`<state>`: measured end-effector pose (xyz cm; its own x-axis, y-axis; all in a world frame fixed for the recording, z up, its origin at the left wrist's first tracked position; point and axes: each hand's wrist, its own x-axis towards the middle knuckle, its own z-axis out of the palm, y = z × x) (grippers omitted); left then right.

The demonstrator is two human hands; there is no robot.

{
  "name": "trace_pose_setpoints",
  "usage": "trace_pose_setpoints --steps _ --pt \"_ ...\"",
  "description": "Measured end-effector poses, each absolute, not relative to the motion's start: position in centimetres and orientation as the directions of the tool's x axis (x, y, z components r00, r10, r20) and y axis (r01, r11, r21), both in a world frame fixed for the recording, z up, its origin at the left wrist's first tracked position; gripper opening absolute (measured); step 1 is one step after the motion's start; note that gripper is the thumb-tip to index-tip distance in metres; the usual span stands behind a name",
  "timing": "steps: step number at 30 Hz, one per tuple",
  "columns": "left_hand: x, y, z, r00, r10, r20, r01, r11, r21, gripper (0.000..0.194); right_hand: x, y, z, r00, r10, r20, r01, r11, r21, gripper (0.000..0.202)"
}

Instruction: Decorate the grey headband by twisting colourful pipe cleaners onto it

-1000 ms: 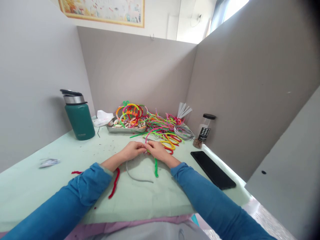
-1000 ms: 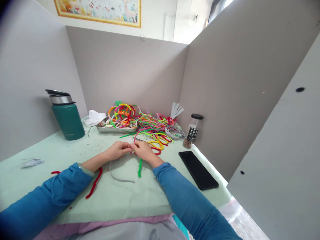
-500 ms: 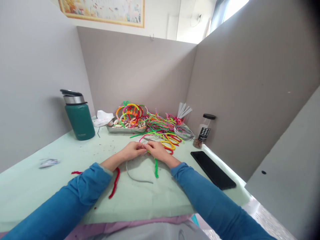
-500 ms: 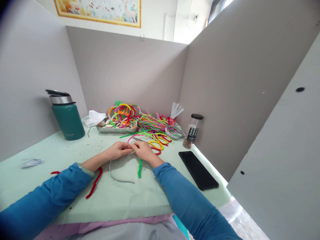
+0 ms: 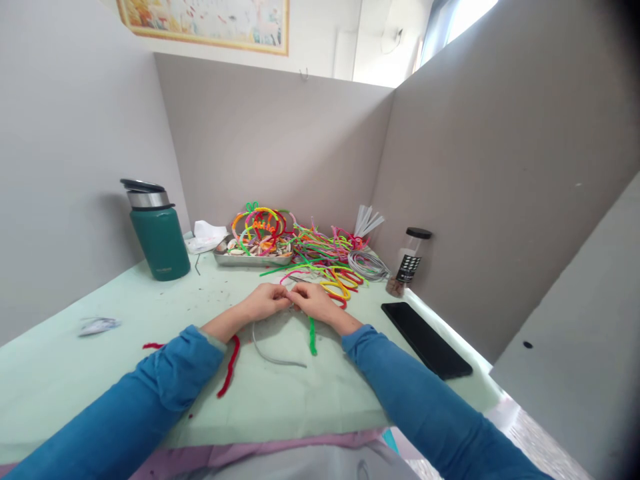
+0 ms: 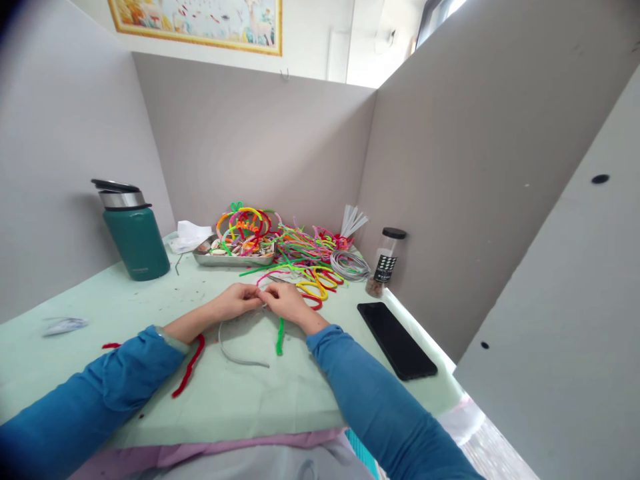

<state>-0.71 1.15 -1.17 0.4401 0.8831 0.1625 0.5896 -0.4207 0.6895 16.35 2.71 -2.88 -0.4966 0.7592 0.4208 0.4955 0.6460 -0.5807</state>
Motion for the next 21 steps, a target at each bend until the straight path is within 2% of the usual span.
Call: trace_pose_setpoints --steps 11,21 --pt "-0.62 1.13 -1.23 0.426 0.894 0.142 0.599 -0.396 0.696 0.034 16.37 3.28 -3.42 -0.49 0.772 0.406 0.5 0.63 -0.594 0.019" --pt "-0.74 1.33 -1.41 0.425 0.892 0.151 0.608 -0.406 0.682 0.037 16.33 3.38 -3.6 -0.487 0.772 0.409 0.517 0.632 -0.578 0.022"
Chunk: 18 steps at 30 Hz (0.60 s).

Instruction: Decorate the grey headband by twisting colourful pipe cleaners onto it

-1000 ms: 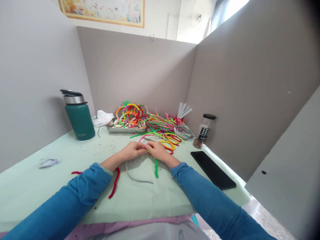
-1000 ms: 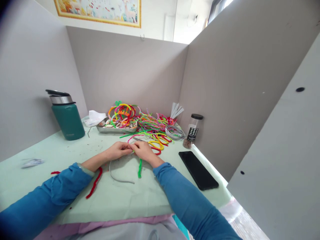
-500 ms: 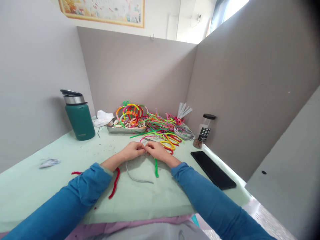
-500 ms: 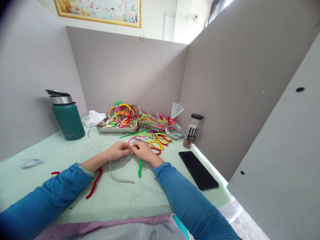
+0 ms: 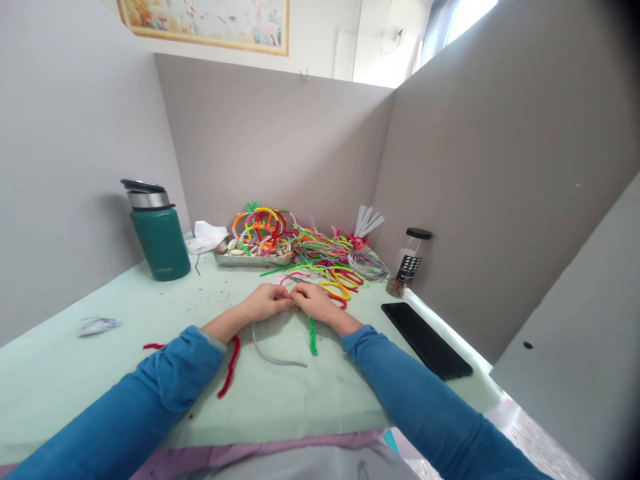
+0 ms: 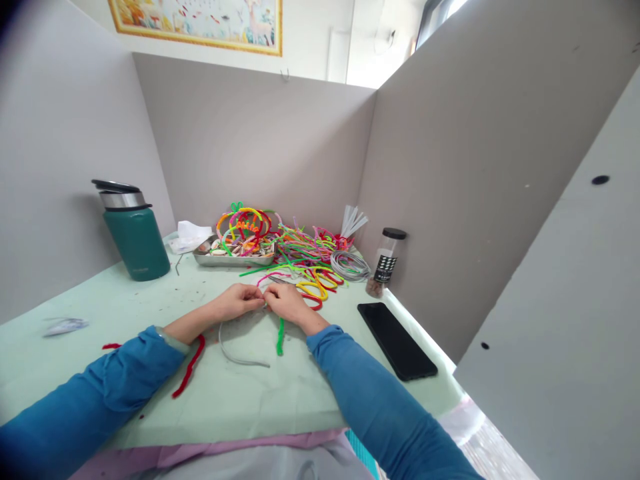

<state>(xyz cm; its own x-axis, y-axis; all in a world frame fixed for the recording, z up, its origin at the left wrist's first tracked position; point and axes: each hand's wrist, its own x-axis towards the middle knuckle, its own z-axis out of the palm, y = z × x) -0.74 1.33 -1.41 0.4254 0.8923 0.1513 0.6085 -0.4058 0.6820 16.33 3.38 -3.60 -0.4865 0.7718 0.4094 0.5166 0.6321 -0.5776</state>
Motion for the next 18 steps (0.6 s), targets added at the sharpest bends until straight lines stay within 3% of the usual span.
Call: trace_pose_setpoints --steps 18 --pt "-0.64 1.26 -1.29 0.417 0.898 0.138 0.592 -0.384 0.709 0.036 16.4 3.08 -3.3 -0.489 0.778 0.394 0.511 0.622 -0.593 0.021"
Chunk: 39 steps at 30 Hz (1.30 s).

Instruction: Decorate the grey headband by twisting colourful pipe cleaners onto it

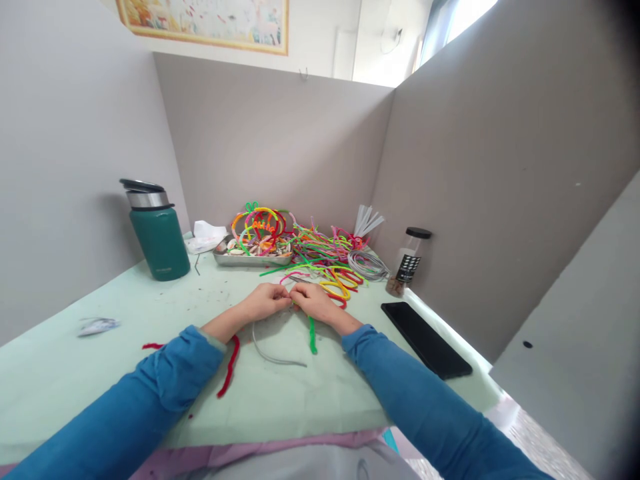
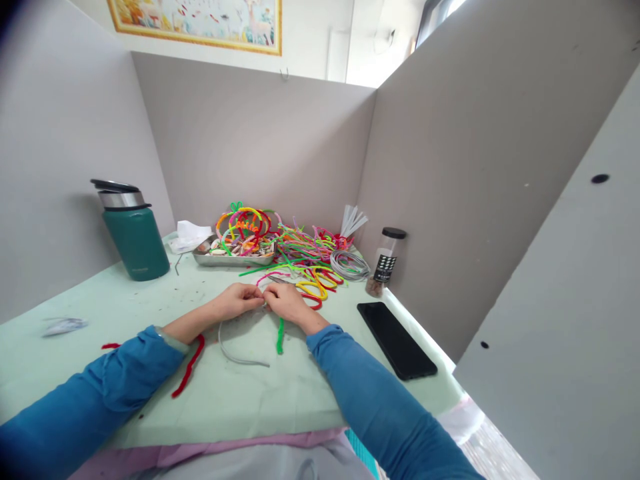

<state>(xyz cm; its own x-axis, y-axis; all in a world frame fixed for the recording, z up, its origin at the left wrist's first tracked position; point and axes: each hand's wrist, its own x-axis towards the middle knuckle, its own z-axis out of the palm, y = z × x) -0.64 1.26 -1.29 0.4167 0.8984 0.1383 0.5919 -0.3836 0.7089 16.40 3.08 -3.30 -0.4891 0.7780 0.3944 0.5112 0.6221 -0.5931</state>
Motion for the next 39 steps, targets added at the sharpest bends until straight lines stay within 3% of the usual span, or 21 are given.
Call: trace_pose_setpoints --steps 39 --pt "-0.66 1.42 -1.41 0.419 0.895 0.151 0.616 -0.402 0.678 0.035 16.39 3.2 -3.46 -0.498 0.765 0.408 0.512 0.639 -0.574 0.022"
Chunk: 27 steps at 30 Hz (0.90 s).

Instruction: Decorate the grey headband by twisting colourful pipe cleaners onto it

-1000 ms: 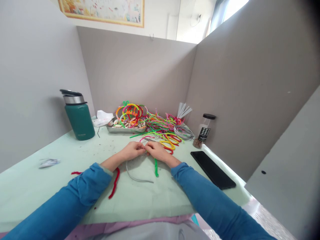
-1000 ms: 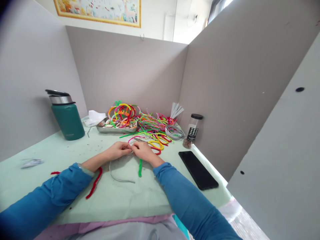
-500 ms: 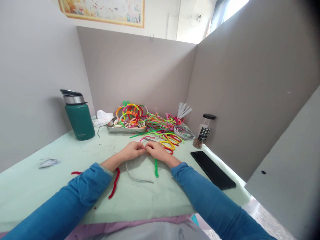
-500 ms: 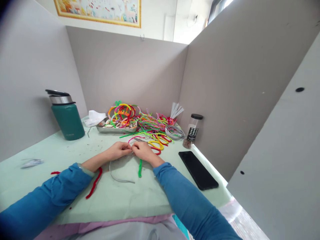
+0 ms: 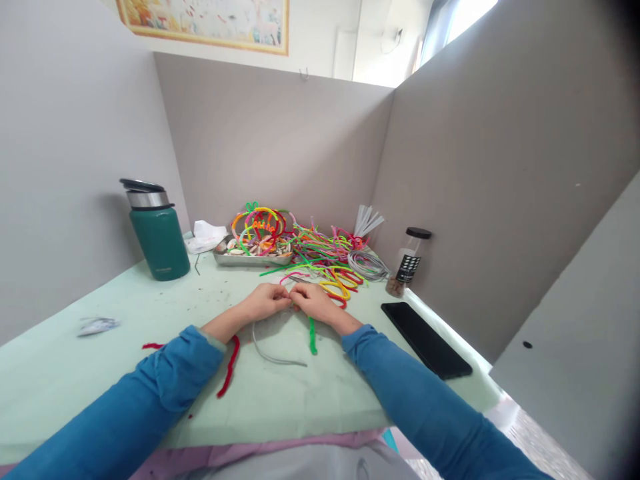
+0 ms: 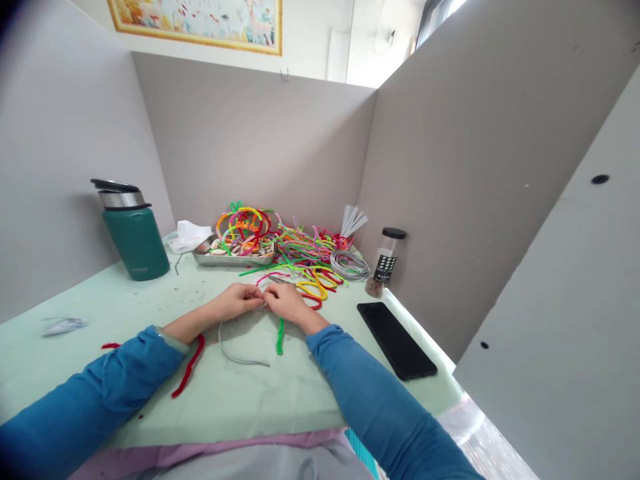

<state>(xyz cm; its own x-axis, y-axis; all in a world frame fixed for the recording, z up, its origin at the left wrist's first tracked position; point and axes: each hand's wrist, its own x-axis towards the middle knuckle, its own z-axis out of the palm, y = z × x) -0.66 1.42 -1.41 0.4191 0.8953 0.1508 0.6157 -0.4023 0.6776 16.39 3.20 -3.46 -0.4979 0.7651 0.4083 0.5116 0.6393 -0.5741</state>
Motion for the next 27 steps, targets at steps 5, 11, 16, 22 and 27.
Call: trace_pose_setpoints --steps 5,11,16,22,27 --pt "-0.74 1.52 -1.5 0.419 0.897 0.141 0.619 -0.396 0.678 0.034 16.39 3.15 -3.44 -0.5 0.766 0.404 0.501 0.637 -0.586 0.021" --pt "-0.64 1.36 -1.37 0.416 0.898 0.141 0.619 -0.394 0.679 0.035 16.42 3.14 -3.33 -0.506 0.757 0.413 0.504 0.648 -0.571 0.022" --pt "-0.61 1.27 -1.33 0.412 0.899 0.148 0.618 -0.396 0.68 0.034 16.41 3.17 -3.36 -0.509 0.752 0.419 0.507 0.655 -0.56 0.022" --pt "-0.71 1.35 -1.38 0.422 0.896 0.142 0.619 -0.399 0.676 0.036 16.4 3.17 -3.4 -0.507 0.759 0.407 0.515 0.646 -0.563 0.023" --pt "-0.69 1.39 -1.39 0.426 0.893 0.142 0.621 -0.403 0.672 0.036 16.4 3.08 -3.21 -0.514 0.755 0.408 0.524 0.653 -0.547 0.023"
